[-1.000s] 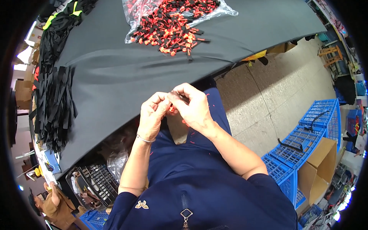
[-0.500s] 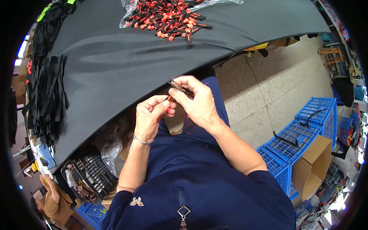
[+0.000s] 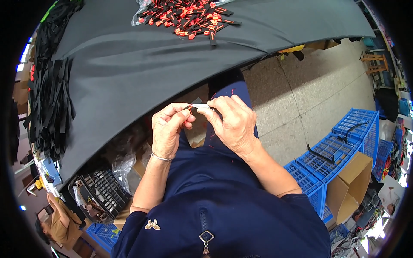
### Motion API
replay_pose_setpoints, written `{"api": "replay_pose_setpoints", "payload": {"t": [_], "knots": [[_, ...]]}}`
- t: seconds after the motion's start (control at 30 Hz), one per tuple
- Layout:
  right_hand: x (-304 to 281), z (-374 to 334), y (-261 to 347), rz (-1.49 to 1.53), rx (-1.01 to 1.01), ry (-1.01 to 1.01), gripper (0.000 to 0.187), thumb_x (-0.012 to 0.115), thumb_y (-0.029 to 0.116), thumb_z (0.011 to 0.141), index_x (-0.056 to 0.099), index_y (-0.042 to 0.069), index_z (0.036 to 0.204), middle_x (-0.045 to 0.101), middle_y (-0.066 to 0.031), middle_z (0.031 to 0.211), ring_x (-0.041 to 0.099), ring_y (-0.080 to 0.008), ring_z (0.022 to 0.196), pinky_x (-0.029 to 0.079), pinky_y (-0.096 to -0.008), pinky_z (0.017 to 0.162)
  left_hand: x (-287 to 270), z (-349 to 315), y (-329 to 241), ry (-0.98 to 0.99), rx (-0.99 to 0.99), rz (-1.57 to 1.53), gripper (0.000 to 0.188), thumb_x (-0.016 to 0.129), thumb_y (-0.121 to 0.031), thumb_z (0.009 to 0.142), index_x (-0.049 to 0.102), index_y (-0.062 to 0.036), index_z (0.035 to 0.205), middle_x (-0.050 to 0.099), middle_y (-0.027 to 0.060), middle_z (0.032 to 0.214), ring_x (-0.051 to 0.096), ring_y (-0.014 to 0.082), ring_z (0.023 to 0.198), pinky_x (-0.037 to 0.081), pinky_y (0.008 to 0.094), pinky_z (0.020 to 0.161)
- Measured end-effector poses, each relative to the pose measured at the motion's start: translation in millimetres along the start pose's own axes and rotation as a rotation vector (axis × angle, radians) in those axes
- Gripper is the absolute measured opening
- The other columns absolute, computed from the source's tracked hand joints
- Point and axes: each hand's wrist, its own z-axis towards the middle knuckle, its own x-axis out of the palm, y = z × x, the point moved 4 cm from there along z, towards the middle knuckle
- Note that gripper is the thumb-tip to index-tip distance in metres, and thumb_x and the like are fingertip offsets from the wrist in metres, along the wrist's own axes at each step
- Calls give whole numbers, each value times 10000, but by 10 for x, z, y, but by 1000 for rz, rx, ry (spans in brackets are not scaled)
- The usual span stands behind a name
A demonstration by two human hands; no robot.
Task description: Assembling small red components onto black fabric straps using small hand tools.
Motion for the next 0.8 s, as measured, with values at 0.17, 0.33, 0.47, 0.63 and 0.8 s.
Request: {"api": "replay_pose_setpoints", "payload": {"t": [0.17,0.33,0.47,0.63,0.8], "knots": [[-12,-7,-34,73,79,-9,192,768,169,721,625,60,788,630,-43,723,553,-230,589,447,-317,522,27,7,17,-11,19,21,145,609,-59,879,669,28,978,676,55,778,598,57,627,495,184,605],[21,-2,-83,51,166,54,157,763,92,733,637,35,809,652,-77,748,589,-229,636,469,-326,562,46,4,60,-24,-19,42,145,625,-67,874,672,17,982,680,49,775,597,47,621,495,185,581],[23,-26,-89,78,175,63,180,777,81,708,639,33,814,658,-74,756,597,-227,646,480,-319,567,28,19,85,-15,-5,23,147,627,-74,874,672,15,982,682,50,776,596,43,619,494,181,582],[26,-9,-115,18,128,8,209,772,157,699,636,63,829,641,-41,746,573,-226,614,468,-323,528,29,26,132,-12,-44,21,161,627,-86,877,670,18,992,688,56,785,597,44,617,491,178,574],[1,-22,-68,-48,33,35,224,770,152,693,632,54,839,636,-44,753,566,-224,611,461,-319,531,27,35,124,-43,-48,12,174,628,-86,862,660,33,984,675,70,784,586,75,608,488,193,587]]}}
